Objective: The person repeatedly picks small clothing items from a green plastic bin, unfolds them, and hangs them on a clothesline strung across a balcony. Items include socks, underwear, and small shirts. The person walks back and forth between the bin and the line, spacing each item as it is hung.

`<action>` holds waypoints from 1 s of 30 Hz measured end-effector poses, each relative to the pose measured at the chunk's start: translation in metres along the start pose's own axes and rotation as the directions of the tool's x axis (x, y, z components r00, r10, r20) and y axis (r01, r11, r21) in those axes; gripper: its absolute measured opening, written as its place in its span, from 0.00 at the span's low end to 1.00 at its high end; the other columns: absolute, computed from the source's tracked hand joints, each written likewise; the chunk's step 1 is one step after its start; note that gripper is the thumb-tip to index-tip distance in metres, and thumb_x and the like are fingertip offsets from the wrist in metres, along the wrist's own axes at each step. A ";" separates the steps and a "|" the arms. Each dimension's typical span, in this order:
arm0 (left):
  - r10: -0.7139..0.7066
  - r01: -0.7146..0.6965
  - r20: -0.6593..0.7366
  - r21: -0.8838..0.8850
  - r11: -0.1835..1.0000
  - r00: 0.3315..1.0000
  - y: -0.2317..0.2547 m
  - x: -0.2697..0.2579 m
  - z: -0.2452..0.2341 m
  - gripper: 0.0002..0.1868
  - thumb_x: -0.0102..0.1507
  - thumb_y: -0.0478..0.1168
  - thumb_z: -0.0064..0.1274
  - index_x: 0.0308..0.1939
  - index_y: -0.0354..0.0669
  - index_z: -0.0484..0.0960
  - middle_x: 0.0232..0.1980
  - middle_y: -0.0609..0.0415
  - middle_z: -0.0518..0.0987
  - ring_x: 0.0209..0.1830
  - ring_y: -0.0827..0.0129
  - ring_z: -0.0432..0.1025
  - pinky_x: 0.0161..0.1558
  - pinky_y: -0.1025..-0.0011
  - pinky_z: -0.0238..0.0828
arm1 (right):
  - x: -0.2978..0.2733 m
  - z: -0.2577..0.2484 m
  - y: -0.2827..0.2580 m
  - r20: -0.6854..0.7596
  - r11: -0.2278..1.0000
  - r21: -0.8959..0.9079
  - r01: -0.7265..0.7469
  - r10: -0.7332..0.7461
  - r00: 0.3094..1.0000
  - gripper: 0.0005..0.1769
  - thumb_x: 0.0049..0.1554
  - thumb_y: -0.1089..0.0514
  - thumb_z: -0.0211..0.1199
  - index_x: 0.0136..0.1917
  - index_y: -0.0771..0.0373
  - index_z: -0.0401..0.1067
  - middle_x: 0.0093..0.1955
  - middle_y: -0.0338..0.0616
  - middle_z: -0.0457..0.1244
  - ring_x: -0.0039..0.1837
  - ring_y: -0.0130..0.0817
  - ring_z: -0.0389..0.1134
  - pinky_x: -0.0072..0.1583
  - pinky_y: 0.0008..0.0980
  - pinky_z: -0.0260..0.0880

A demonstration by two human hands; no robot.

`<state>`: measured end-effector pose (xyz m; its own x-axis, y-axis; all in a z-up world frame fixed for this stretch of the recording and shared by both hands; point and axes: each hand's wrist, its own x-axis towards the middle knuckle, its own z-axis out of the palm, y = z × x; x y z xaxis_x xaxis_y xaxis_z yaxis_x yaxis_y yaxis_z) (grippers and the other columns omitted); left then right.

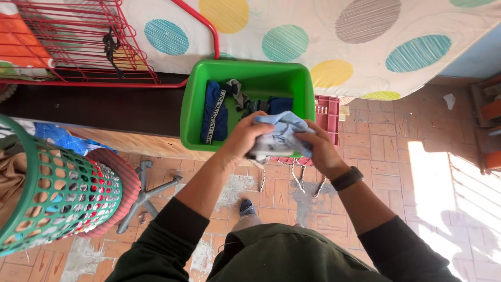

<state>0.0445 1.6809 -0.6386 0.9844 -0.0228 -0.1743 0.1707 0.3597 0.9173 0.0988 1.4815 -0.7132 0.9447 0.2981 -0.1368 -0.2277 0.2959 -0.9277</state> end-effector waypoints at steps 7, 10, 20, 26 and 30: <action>0.102 -0.099 -0.062 0.042 0.994 0.993 -0.028 -0.048 0.019 0.06 0.62 0.37 0.64 0.39 0.44 0.81 0.32 0.57 0.77 0.31 0.74 0.70 0.37 0.74 0.67 | -0.047 -0.065 -0.022 0.189 0.983 -0.153 0.098 -0.069 0.980 0.10 0.49 0.62 0.60 0.46 0.65 0.75 0.29 0.40 0.55 0.30 0.25 0.56 0.31 0.23 0.57; 0.029 -0.026 -0.131 0.017 0.999 0.991 -0.042 -0.088 0.042 0.08 0.61 0.36 0.64 0.40 0.43 0.81 0.34 0.56 0.79 0.33 0.73 0.75 0.40 0.75 0.71 | -0.079 -0.071 -0.040 0.247 0.998 -0.054 0.012 0.002 0.969 0.11 0.46 0.60 0.57 0.43 0.64 0.70 0.30 0.39 0.53 0.32 0.28 0.56 0.34 0.25 0.56; -0.009 -0.003 -0.224 -0.054 0.999 0.975 -0.111 -0.226 0.109 0.10 0.64 0.40 0.62 0.45 0.37 0.85 0.37 0.54 0.81 0.37 0.69 0.78 0.40 0.73 0.75 | -0.180 -0.118 -0.046 0.456 0.780 0.374 -0.502 0.316 0.832 0.47 0.48 0.25 0.65 0.62 0.66 0.70 0.55 0.57 0.67 0.55 0.52 0.70 0.60 0.53 0.70; -0.074 -0.169 -0.466 -0.457 0.873 0.882 -0.187 -0.248 0.116 0.18 0.65 0.45 0.60 0.50 0.34 0.81 0.43 0.44 0.82 0.40 0.59 0.80 0.49 0.64 0.76 | -0.219 -0.160 0.058 0.616 0.673 0.307 -0.673 0.399 0.680 0.38 0.50 0.40 0.69 0.66 0.66 0.71 0.64 0.59 0.67 0.65 0.56 0.68 0.70 0.58 0.63; -0.113 -0.210 -0.435 -0.626 0.751 0.893 -0.131 -0.312 0.169 0.17 0.64 0.43 0.56 0.50 0.34 0.83 0.45 0.38 0.85 0.44 0.52 0.82 0.51 0.57 0.80 | -0.248 -0.163 0.061 0.522 0.634 0.246 -0.733 0.550 0.651 0.28 0.52 0.47 0.66 0.61 0.66 0.73 0.60 0.58 0.68 0.62 0.55 0.70 0.67 0.57 0.65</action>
<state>-0.2774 1.4833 -0.6439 0.8420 0.3450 -0.4148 -0.1046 0.8586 0.5018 -0.1110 1.2776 -0.7924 0.3667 0.8309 -0.4184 -0.8949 0.1921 -0.4028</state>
